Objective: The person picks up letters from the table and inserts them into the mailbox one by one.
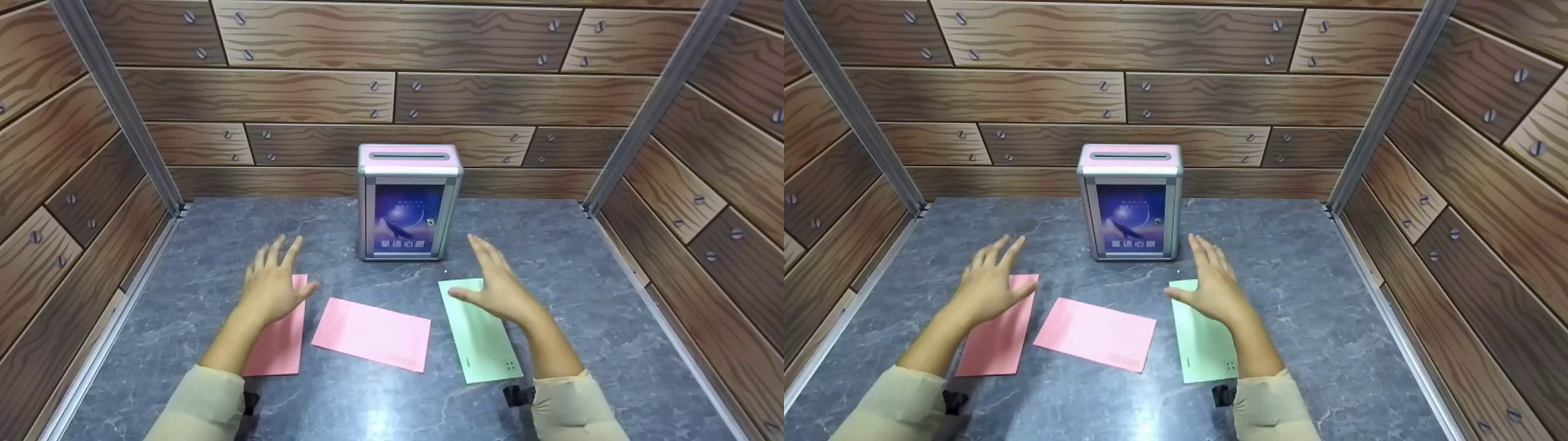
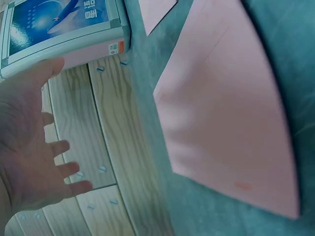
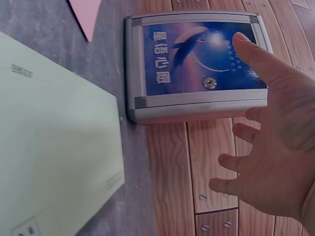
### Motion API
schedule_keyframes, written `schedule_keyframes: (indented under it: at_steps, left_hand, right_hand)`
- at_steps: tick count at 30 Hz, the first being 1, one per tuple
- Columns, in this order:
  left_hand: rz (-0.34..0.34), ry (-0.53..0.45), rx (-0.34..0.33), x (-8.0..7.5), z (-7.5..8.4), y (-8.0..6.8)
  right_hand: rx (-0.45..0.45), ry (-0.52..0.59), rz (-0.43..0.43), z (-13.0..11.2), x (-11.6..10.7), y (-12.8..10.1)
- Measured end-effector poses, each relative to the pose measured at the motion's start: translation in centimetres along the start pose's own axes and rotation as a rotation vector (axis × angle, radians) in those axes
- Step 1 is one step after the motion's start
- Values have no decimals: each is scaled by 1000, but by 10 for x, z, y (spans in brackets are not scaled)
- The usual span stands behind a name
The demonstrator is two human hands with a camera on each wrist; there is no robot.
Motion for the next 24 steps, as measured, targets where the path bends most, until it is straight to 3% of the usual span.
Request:
schedule_keyframes:
  at_steps: [4,9,17,24]
  left_hand:
    - [-47,-116,46,7,2,-9]
    - [-139,-209,115,14,6,-20]
    - [-245,-215,167,27,12,-30]
    - [-316,-197,156,38,17,-32]
  right_hand:
    - [7,53,-41,3,14,-4]
    - [-36,39,-114,6,33,-7]
    - [-92,-32,-182,9,56,-10]
    - [-91,-63,-249,14,76,-10]
Point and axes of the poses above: each hand's wrist, its own y-axis towards the middle knuckle, its own x-axis out of the palm, z = x × y, the point moved 2 cm from there along y, towards the middle knuckle, and after that the axes turned 15 degrees about y, right-handed, at the moved point
